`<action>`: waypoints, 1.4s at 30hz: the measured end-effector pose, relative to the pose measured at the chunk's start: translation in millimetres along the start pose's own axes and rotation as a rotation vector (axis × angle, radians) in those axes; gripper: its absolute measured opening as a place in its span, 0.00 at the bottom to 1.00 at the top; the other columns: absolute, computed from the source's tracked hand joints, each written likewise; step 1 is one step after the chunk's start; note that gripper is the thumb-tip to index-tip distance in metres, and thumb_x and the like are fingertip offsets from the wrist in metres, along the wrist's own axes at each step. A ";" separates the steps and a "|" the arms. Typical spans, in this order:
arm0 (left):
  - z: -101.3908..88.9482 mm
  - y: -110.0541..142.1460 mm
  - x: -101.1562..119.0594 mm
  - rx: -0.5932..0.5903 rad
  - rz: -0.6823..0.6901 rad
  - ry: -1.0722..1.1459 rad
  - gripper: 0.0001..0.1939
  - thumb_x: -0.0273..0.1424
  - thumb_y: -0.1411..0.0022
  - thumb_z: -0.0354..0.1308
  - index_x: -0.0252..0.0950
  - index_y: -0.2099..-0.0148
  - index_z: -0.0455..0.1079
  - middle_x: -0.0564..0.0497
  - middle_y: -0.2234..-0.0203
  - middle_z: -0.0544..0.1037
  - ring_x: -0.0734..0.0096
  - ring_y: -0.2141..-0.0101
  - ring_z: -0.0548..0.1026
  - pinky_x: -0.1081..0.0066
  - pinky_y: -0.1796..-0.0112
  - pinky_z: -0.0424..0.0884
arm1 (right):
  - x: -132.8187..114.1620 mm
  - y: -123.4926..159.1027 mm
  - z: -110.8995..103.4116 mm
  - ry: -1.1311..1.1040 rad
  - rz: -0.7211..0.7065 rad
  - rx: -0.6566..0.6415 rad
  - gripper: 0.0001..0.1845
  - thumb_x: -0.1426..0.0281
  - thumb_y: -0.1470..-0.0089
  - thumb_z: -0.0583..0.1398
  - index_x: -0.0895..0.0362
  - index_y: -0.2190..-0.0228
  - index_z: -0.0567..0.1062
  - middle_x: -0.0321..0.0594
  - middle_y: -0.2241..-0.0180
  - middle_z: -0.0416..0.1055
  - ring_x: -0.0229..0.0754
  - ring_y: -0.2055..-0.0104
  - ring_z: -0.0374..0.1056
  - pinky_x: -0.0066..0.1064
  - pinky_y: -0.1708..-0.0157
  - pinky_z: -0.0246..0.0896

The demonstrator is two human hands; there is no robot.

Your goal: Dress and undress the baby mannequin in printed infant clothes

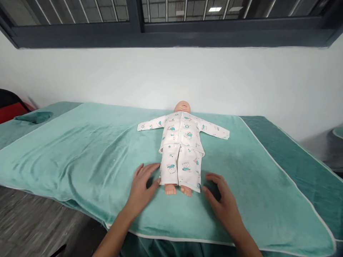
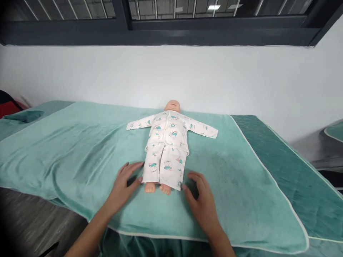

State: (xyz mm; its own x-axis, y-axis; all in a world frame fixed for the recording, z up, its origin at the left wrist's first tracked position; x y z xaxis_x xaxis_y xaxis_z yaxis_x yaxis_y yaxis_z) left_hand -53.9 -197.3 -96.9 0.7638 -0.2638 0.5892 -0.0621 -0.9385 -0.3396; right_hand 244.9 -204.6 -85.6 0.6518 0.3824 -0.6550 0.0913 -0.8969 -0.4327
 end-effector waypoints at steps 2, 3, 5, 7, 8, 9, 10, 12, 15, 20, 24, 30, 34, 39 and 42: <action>6.4 12.1 12.5 0.013 -0.017 0.104 0.21 0.35 0.34 0.56 0.47 0.39 0.67 0.50 0.43 0.77 0.61 0.41 0.71 0.51 0.35 0.57 | -12.7 11.8 4.6 -0.019 -0.031 -0.042 0.10 0.64 0.40 0.62 0.50 0.57 0.70 0.42 0.56 0.74 0.48 0.56 0.72 0.42 0.56 0.69; 9.1 14.9 16.8 0.033 -0.040 0.142 0.19 0.34 0.35 0.58 0.46 0.42 0.69 0.49 0.46 0.78 0.60 0.43 0.72 0.51 0.37 0.60 | -17.6 13.5 8.0 -0.002 -0.046 -0.057 0.09 0.66 0.42 0.63 0.50 0.58 0.71 0.41 0.58 0.74 0.47 0.58 0.72 0.41 0.58 0.68; 12.4 15.9 22.2 0.086 -0.091 0.193 0.12 0.33 0.37 0.59 0.43 0.51 0.72 0.48 0.52 0.80 0.58 0.47 0.75 0.52 0.43 0.66 | -24.8 11.0 15.0 0.060 -0.061 -0.060 0.08 0.70 0.43 0.63 0.51 0.60 0.71 0.40 0.61 0.74 0.46 0.62 0.71 0.41 0.60 0.64; 12.8 13.8 25.7 0.113 -0.117 0.238 0.05 0.33 0.37 0.58 0.41 0.58 0.72 0.48 0.58 0.80 0.58 0.52 0.76 0.54 0.46 0.68 | -30.5 5.1 19.7 0.097 -0.049 -0.035 0.05 0.71 0.42 0.61 0.51 0.63 0.72 0.38 0.64 0.74 0.46 0.64 0.70 0.39 0.62 0.61; 12.0 12.9 27.2 0.113 -0.122 0.273 0.04 0.34 0.37 0.58 0.41 0.60 0.71 0.48 0.60 0.80 0.58 0.55 0.77 0.55 0.48 0.69 | -33.9 2.5 20.5 0.081 -0.040 -0.024 0.03 0.72 0.41 0.60 0.52 0.64 0.71 0.38 0.66 0.74 0.46 0.64 0.70 0.38 0.63 0.60; 10.8 12.7 28.7 0.107 -0.127 0.319 0.04 0.34 0.36 0.57 0.41 0.60 0.71 0.48 0.61 0.80 0.59 0.56 0.77 0.57 0.50 0.70 | -37.9 0.8 20.2 0.036 -0.030 -0.021 0.02 0.72 0.40 0.59 0.52 0.66 0.71 0.37 0.67 0.73 0.45 0.64 0.69 0.37 0.64 0.60; 9.2 13.3 30.0 0.100 -0.132 0.370 0.05 0.35 0.35 0.57 0.41 0.61 0.70 0.49 0.62 0.79 0.61 0.58 0.77 0.60 0.52 0.71 | -42.5 0.2 18.9 -0.031 -0.018 -0.023 0.04 0.72 0.39 0.58 0.52 0.67 0.70 0.37 0.68 0.72 0.44 0.65 0.69 0.36 0.65 0.61; 5.7 16.8 32.0 0.098 -0.146 0.461 0.05 0.36 0.34 0.56 0.41 0.61 0.69 0.49 0.63 0.77 0.63 0.59 0.76 0.64 0.55 0.72 | -52.9 1.7 14.4 -0.183 0.000 -0.038 0.07 0.72 0.37 0.56 0.52 0.68 0.69 0.37 0.68 0.70 0.42 0.66 0.68 0.33 0.66 0.62; 2.6 23.6 33.0 0.101 -0.162 0.507 0.05 0.35 0.33 0.56 0.41 0.60 0.70 0.49 0.62 0.77 0.64 0.59 0.76 0.66 0.56 0.72 | -64.1 6.9 8.1 -0.303 -0.012 -0.047 0.07 0.72 0.35 0.55 0.52 0.67 0.69 0.38 0.66 0.69 0.41 0.65 0.68 0.31 0.66 0.64; 3.5 29.2 31.9 0.091 -0.153 0.479 0.03 0.34 0.32 0.56 0.41 0.60 0.69 0.49 0.63 0.75 0.65 0.61 0.75 0.66 0.58 0.72 | -54.7 15.5 10.8 -0.307 0.052 -0.061 0.04 0.70 0.35 0.56 0.51 0.64 0.70 0.39 0.64 0.70 0.42 0.63 0.69 0.33 0.64 0.66; 5.8 32.6 36.9 0.113 -0.039 0.391 0.16 0.30 0.34 0.58 0.45 0.45 0.69 0.45 0.51 0.72 0.62 0.49 0.73 0.62 0.48 0.72 | -44.6 25.2 14.4 -0.292 0.082 -0.025 0.11 0.71 0.38 0.59 0.48 0.54 0.71 0.39 0.58 0.70 0.43 0.59 0.70 0.34 0.59 0.69; 23.8 34.2 46.2 0.136 -0.002 0.312 0.23 0.32 0.37 0.63 0.49 0.40 0.68 0.45 0.46 0.67 0.60 0.43 0.70 0.59 0.44 0.72 | -53.2 26.2 26.1 -0.160 0.056 -0.034 0.26 0.70 0.42 0.64 0.46 0.44 0.67 0.44 0.47 0.67 0.48 0.49 0.69 0.37 0.56 0.72; 26.8 30.4 48.2 0.193 -0.023 0.350 0.13 0.34 0.35 0.63 0.45 0.49 0.71 0.47 0.54 0.70 0.63 0.49 0.73 0.61 0.48 0.73 | -59.6 13.4 34.1 -0.178 0.056 0.005 0.17 0.72 0.41 0.63 0.49 0.50 0.69 0.42 0.54 0.68 0.44 0.56 0.70 0.35 0.60 0.70; 7.5 22.4 57.3 0.244 -0.042 0.386 0.10 0.33 0.37 0.64 0.43 0.53 0.72 0.49 0.55 0.72 0.66 0.52 0.74 0.67 0.52 0.73 | -67.1 -0.4 28.9 -0.241 0.072 0.030 0.08 0.73 0.40 0.62 0.52 0.64 0.67 0.35 0.65 0.65 0.38 0.66 0.64 0.29 0.68 0.63; -0.9 19.8 61.8 0.263 -0.039 0.374 0.09 0.32 0.37 0.65 0.42 0.54 0.73 0.50 0.56 0.72 0.68 0.53 0.74 0.69 0.52 0.72 | -73.2 -4.2 22.5 -0.255 0.078 0.065 0.09 0.72 0.39 0.62 0.52 0.66 0.65 0.32 0.67 0.63 0.35 0.69 0.60 0.28 0.69 0.60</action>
State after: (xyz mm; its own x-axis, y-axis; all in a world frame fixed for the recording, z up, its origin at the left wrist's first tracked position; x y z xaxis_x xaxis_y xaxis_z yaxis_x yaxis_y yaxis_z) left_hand -8.5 -232.4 -66.6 0.4744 -0.3371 0.8132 0.1645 -0.8736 -0.4581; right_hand 179.9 -223.8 -49.8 0.4437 0.3636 -0.8191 -0.0057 -0.9128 -0.4083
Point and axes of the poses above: each hand's wrist, its own y-axis away from the middle knuckle, its own z-axis out of the palm, x = y × z, the point moved 2 cm from there along -y, towards the middle knuckle
